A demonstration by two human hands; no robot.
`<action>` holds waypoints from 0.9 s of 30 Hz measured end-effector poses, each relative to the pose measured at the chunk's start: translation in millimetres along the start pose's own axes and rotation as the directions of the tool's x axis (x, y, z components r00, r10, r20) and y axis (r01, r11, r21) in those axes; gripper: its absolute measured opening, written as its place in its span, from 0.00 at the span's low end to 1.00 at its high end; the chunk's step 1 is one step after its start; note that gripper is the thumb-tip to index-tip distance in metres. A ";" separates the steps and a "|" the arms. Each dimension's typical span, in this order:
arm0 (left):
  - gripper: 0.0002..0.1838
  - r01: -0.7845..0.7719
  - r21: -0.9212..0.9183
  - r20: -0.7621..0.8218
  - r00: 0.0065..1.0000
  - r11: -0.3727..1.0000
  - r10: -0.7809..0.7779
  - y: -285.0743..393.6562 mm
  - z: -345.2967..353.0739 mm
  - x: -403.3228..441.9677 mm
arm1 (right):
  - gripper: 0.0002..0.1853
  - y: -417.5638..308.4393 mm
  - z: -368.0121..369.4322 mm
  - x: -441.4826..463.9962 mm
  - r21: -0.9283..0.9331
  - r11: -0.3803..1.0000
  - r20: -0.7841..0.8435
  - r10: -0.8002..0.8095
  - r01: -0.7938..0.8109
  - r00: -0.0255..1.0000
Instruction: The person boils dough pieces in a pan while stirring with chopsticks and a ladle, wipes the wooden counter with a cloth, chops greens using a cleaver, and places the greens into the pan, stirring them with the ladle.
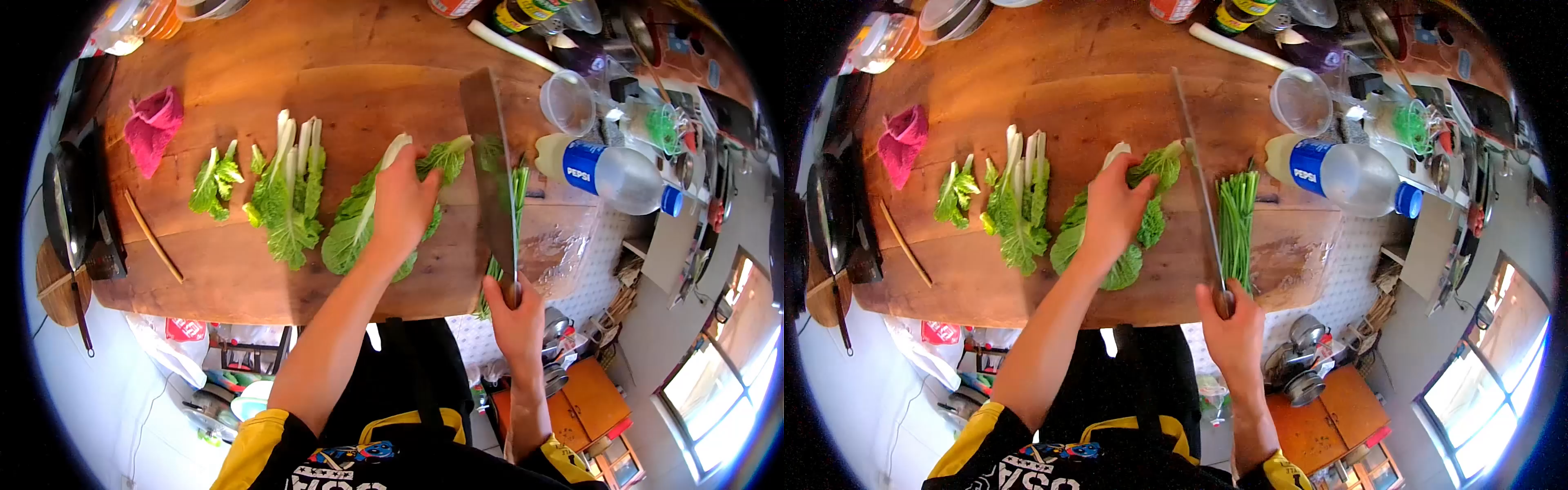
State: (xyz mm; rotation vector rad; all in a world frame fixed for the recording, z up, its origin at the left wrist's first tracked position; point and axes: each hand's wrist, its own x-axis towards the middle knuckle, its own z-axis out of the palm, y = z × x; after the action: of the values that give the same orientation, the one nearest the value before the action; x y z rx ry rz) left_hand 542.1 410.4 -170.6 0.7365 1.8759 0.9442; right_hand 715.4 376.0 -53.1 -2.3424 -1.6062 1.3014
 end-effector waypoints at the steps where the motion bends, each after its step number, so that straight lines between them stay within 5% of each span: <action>1: 0.15 -0.083 0.082 0.037 0.996 0.993 0.080 -1.8 7.9 10.3 | 0.17 0.9 2.1 9.0 -0.033 0.997 -0.031 -0.064 0.063 0.997; 5: 0.15 -0.364 0.245 0.014 0.928 0.899 0.372 -3.3 28.1 24.8 | 0.17 2.3 -0.5 32.8 -0.023 0.986 -0.099 -0.165 0.163 0.981; 8: 0.14 -0.305 0.153 -0.097 0.942 0.940 0.321 -0.6 33.1 23.5 | 0.17 -5.7 -4.1 38.7 0.012 0.994 -0.058 -0.108 0.109 0.992; 12: 0.14 -0.260 0.238 -0.042 0.960 0.936 0.277 0.6 23.7 25.2 | 0.17 -5.9 -5.5 34.1 -0.003 0.995 -0.009 -0.096 0.096 0.995; 15: 0.13 -0.343 0.235 -0.098 0.923 0.909 0.373 1.1 27.3 21.3 | 0.16 -7.1 13.6 48.9 0.064 0.997 0.059 -0.055 0.051 0.997; 17: 0.11 -0.128 -0.049 -0.045 0.991 0.991 0.125 7.1 22.7 18.0 | 0.16 -0.9 22.5 62.8 0.073 0.994 0.081 -0.082 0.076 0.993; 21: 0.11 -0.117 -0.029 -0.023 0.993 0.993 0.117 3.3 19.5 23.5 | 0.16 -3.5 30.9 73.6 0.006 0.996 0.103 -0.094 0.094 0.990; 23: 0.12 -0.336 0.210 0.002 0.939 0.918 0.344 1.6 16.6 23.2 | 0.16 -8.3 32.3 80.5 0.014 0.994 0.114 -0.113 0.112 0.987; 27: 0.14 -0.362 0.268 -0.017 0.925 0.893 0.381 3.1 28.7 22.6 | 0.15 -31.1 3.1 80.2 0.004 0.998 0.192 -0.068 0.069 0.979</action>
State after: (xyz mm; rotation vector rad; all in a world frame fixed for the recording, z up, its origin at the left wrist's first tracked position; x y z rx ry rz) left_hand 558.4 438.7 -187.1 1.2735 1.9814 0.9743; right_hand 699.7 451.8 -90.7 -2.1997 -1.7218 1.5539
